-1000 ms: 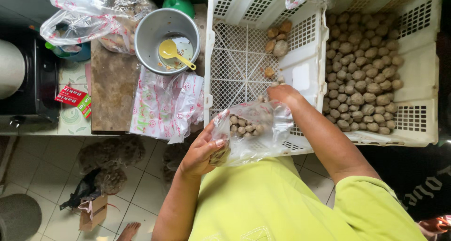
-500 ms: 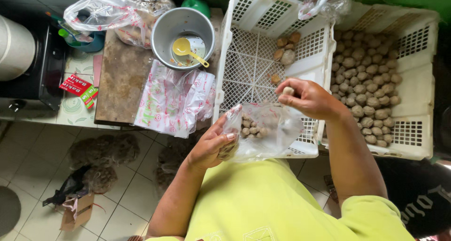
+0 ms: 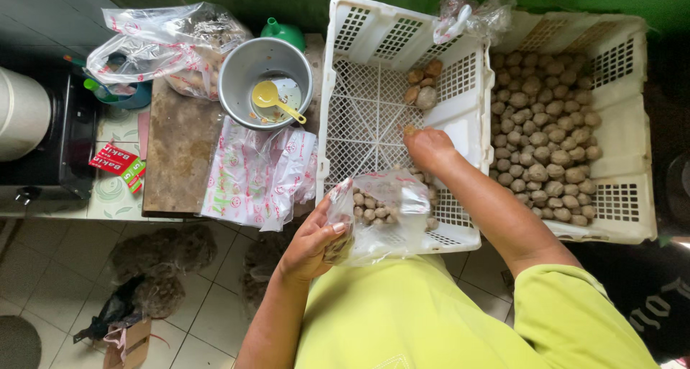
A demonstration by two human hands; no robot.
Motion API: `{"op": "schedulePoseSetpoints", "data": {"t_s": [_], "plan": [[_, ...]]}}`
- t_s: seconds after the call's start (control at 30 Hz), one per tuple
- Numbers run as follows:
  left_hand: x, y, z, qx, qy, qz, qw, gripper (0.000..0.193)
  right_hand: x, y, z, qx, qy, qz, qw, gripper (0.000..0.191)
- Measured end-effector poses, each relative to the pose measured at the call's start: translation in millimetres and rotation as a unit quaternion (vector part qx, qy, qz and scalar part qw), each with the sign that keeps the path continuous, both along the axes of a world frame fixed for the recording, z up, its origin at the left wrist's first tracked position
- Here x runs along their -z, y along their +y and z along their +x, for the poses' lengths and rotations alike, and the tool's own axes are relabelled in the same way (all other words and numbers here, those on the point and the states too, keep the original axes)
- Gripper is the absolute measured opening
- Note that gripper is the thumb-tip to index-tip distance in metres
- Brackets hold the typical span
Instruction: The person picks small round nuts from a white plastic crate and places them into a clear plastic bag. They continue filling the bag and then tie it closed.
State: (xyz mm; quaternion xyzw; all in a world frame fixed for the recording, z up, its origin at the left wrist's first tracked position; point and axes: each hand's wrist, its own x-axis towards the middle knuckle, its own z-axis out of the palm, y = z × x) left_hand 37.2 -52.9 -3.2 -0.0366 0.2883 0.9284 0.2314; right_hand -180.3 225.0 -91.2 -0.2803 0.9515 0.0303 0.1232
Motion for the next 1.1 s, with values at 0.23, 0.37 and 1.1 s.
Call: {"op": "schedulePoseSetpoints", "data": {"t_s": [0.23,0.37,1.1], "plan": [[-3.1,-1.2,-0.3,0.003,0.007,-0.008,1.0,0.081,38.6,0.4,26.4,-0.04,0.117,0.026,0.992,0.011],[-4.3,-0.6,-1.8,-0.001,-0.013,-0.031,0.999,0.081,31.5,0.9,19.3,0.017,0.071,0.053,0.996,0.012],[0.4,-2.3,-2.3,0.026,-0.001,0.018,1.0,0.082,-15.6,6.5,18.3,-0.017,0.037,-0.061,0.997,0.016]]}}
